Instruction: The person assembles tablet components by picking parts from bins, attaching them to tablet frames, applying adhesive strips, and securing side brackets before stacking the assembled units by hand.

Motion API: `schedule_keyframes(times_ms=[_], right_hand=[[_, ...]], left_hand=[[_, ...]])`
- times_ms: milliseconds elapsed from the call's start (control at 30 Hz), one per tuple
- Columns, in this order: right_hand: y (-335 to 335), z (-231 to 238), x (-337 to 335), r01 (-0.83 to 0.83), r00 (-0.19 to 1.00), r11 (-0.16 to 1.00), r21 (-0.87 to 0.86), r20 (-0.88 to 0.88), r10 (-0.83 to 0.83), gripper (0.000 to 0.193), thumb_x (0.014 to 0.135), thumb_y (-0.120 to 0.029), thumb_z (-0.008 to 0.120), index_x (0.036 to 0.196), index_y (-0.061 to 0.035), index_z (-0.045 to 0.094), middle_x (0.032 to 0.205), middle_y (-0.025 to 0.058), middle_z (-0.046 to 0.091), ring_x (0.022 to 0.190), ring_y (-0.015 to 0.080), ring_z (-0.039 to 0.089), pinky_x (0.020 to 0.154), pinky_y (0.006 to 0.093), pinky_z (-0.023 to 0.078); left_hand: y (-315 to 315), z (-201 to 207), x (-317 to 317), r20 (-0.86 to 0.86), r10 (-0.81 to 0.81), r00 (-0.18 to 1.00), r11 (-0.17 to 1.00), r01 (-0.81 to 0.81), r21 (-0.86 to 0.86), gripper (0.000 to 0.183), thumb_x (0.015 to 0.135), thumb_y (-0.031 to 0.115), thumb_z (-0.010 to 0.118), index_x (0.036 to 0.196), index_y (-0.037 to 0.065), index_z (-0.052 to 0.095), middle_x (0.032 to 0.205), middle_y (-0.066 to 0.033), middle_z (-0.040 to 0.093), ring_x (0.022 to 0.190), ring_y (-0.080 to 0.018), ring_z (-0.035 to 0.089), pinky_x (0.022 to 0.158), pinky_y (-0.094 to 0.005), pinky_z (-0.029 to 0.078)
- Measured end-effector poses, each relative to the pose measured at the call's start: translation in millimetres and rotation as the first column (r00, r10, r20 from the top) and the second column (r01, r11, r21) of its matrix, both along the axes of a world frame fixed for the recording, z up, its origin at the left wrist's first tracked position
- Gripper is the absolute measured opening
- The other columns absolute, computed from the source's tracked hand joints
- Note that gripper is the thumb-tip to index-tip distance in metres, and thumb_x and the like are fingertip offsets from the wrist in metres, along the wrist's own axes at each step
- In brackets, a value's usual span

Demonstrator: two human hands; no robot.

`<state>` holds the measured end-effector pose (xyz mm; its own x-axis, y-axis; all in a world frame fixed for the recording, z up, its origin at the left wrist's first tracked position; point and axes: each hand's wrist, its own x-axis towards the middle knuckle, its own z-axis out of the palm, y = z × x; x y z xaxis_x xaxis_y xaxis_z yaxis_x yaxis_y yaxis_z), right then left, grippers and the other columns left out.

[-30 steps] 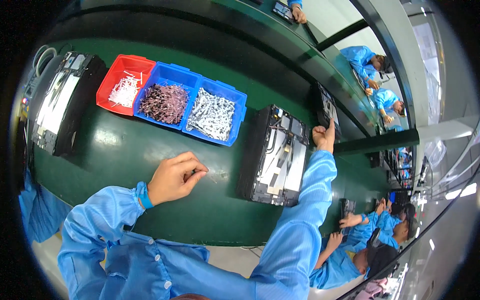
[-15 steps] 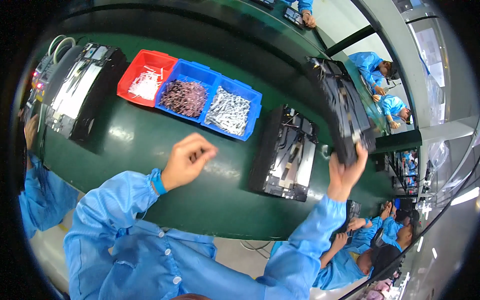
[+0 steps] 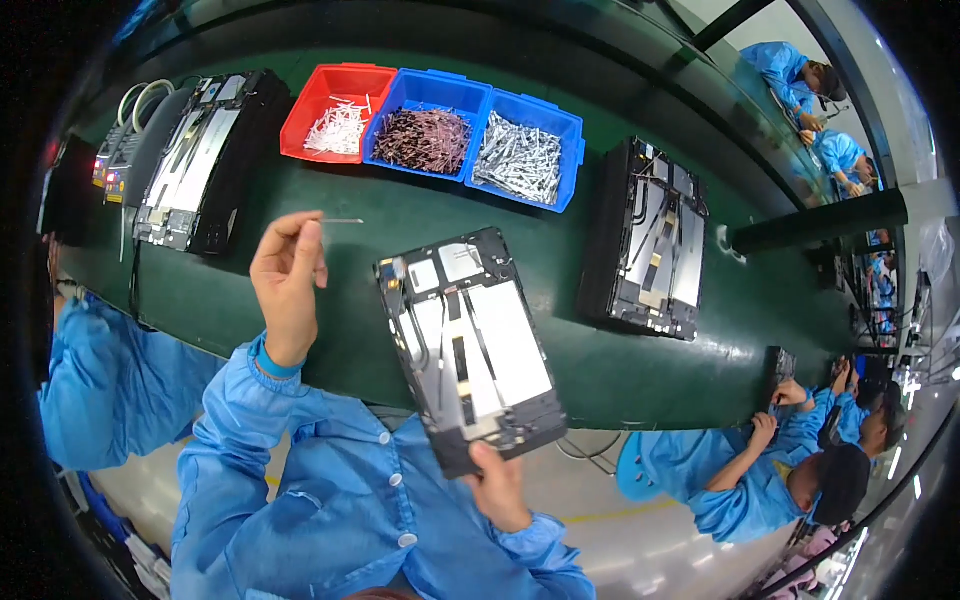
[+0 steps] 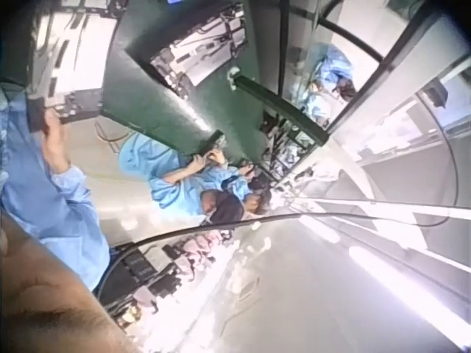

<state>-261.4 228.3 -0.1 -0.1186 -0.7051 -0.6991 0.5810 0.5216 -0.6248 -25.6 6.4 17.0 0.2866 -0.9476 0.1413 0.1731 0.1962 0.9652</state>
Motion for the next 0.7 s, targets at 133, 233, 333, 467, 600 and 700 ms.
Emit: schedule_keyframes(times_ms=[133,233,333,467,600,700], right_hand=[[-8.7,5.4,5.4,-0.573,0.733,0.808,-0.137,0.356,0.580,0.029,0.105,-0.024,0.055,0.126,-0.0051,0.060,0.096,0.0007,0.061,0.067,0.0103,0.050,0.056,0.0254,0.036],[-41.8,52.4,-9.7,-0.887,0.374,0.343,-0.308,-0.048,0.926,0.019,0.098,-0.009,0.066,0.114,-0.0004,0.065,0.092,0.0006,0.062,0.073,0.0055,0.057,0.061,0.0228,0.043],[-95.2,69.4,-32.5,-0.905,0.407,0.288,-0.312,-0.833,0.375,0.049,0.086,-0.007,0.078,0.133,-0.0020,0.063,0.087,0.0043,0.068,0.066,0.0118,0.056,0.058,0.0250,0.043],[-191.5,82.9,-16.7,-0.801,-0.042,0.595,0.063,-0.998,0.050,0.051,0.093,-0.029,0.069,0.140,-0.0117,0.058,0.124,0.0191,0.059,0.086,0.0345,0.072,0.072,0.0439,0.055],[-232.3,53.4,-11.3,-0.857,-0.232,0.462,0.226,-0.972,0.045,0.044,0.099,-0.043,0.057,0.137,-0.0207,0.060,0.137,0.0244,0.053,0.088,0.0422,0.071,0.078,0.0484,0.057],[-230.0,51.1,-8.9,-0.858,-0.244,0.455,0.239,-0.969,0.049,0.037,0.101,-0.042,0.056,0.131,-0.0214,0.063,0.137,0.0228,0.054,0.084,0.0420,0.071,0.076,0.0479,0.058]], left_hand=[[12.9,-12.8,7.1,0.059,-0.216,0.975,0.973,0.210,0.094,0.012,0.097,0.008,0.068,0.106,0.000,0.071,0.121,-0.0081,0.058,0.091,-0.0067,0.061,0.076,-0.0215,0.051],[29.4,-8.5,7.0,0.015,-0.306,0.952,0.940,0.300,0.164,0.012,0.097,0.005,0.068,0.107,0.000,0.071,0.130,-0.0119,0.055,0.102,-0.0113,0.063,0.087,-0.0248,0.054],[52.8,-18.6,5.0,0.129,-0.362,0.923,0.926,0.341,0.160,0.012,0.092,0.006,0.071,0.104,0.002,0.073,0.136,-0.0185,0.054,0.124,-0.0256,0.058,0.103,-0.0358,0.047],[69.1,-9.2,-10.2,0.319,-0.326,0.890,0.945,0.292,0.151,0.012,0.089,0.012,0.075,0.099,0.006,0.075,0.142,-0.0247,0.053,0.134,-0.0356,0.051,0.111,-0.0420,0.039],[75.3,-8.4,-27.3,0.351,-0.260,0.900,0.965,0.236,0.110,0.012,0.089,0.013,0.075,0.100,0.009,0.076,0.147,-0.0235,0.049,0.136,-0.0363,0.048,0.112,-0.0422,0.037],[72.4,-8.7,-31.6,0.453,-0.239,0.859,0.971,0.211,0.113,0.011,0.090,0.010,0.074,0.100,0.007,0.076,0.151,-0.0228,0.047,0.139,-0.0355,0.046,0.114,-0.0427,0.035]])
